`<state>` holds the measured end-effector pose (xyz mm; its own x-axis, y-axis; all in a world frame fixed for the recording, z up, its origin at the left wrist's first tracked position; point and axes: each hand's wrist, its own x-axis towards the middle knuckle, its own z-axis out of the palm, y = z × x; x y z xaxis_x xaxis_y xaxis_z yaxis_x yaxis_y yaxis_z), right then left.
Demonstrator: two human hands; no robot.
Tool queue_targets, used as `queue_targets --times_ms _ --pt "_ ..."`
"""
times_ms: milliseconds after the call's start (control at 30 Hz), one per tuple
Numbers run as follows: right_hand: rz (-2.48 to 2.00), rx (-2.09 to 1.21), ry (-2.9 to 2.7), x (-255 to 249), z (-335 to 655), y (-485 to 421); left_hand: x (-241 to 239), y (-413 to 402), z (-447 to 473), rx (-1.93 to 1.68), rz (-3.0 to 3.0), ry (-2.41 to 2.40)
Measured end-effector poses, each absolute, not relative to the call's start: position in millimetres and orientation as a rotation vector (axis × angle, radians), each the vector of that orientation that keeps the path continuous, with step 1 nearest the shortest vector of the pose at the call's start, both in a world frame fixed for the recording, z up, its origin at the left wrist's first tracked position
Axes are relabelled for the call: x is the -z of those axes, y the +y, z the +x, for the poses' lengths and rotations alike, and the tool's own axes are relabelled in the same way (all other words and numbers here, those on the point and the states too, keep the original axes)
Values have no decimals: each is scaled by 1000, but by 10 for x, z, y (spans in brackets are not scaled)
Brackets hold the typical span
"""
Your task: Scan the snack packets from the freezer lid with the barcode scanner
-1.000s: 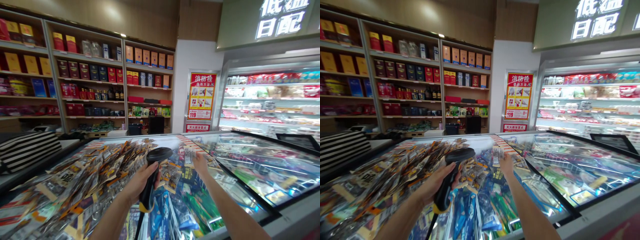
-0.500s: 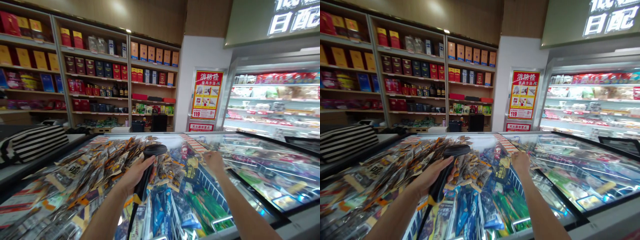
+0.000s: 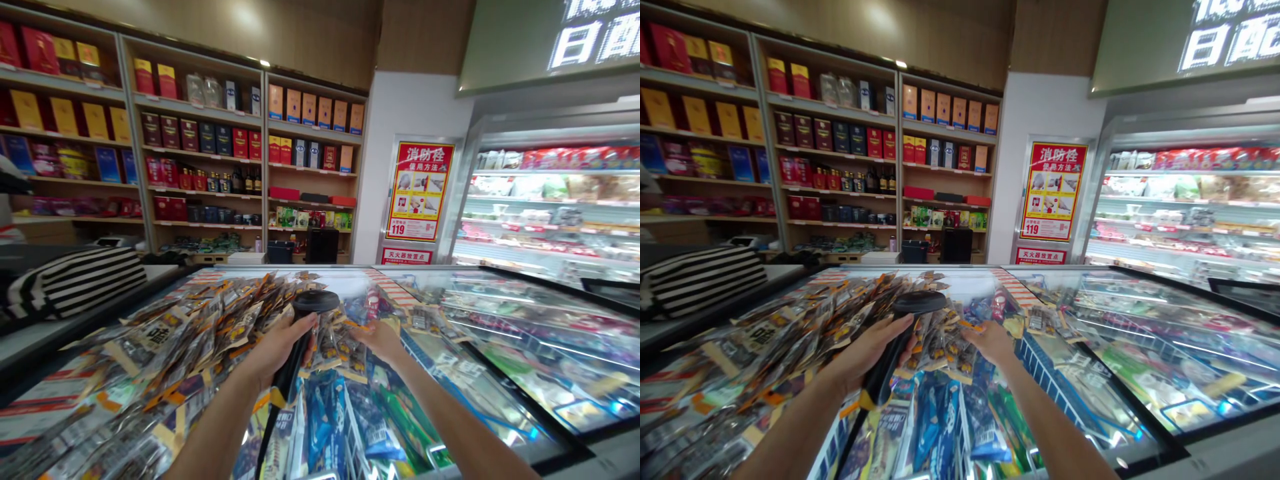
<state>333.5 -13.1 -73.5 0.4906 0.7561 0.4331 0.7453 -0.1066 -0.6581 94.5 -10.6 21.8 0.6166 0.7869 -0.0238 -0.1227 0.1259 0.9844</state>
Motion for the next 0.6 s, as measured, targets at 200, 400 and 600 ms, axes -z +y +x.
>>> queue_targets --times_ms 200,400,600 --pt "-1574 -96 -1033 456 3549 -238 -219 -138 956 -757 1274 638" --pt "-1575 183 -1045 484 3733 -261 -194 -165 1004 -794 1260 619" --pt "-1565 -81 -1119 701 3633 -154 -181 -170 1003 -788 1270 585"
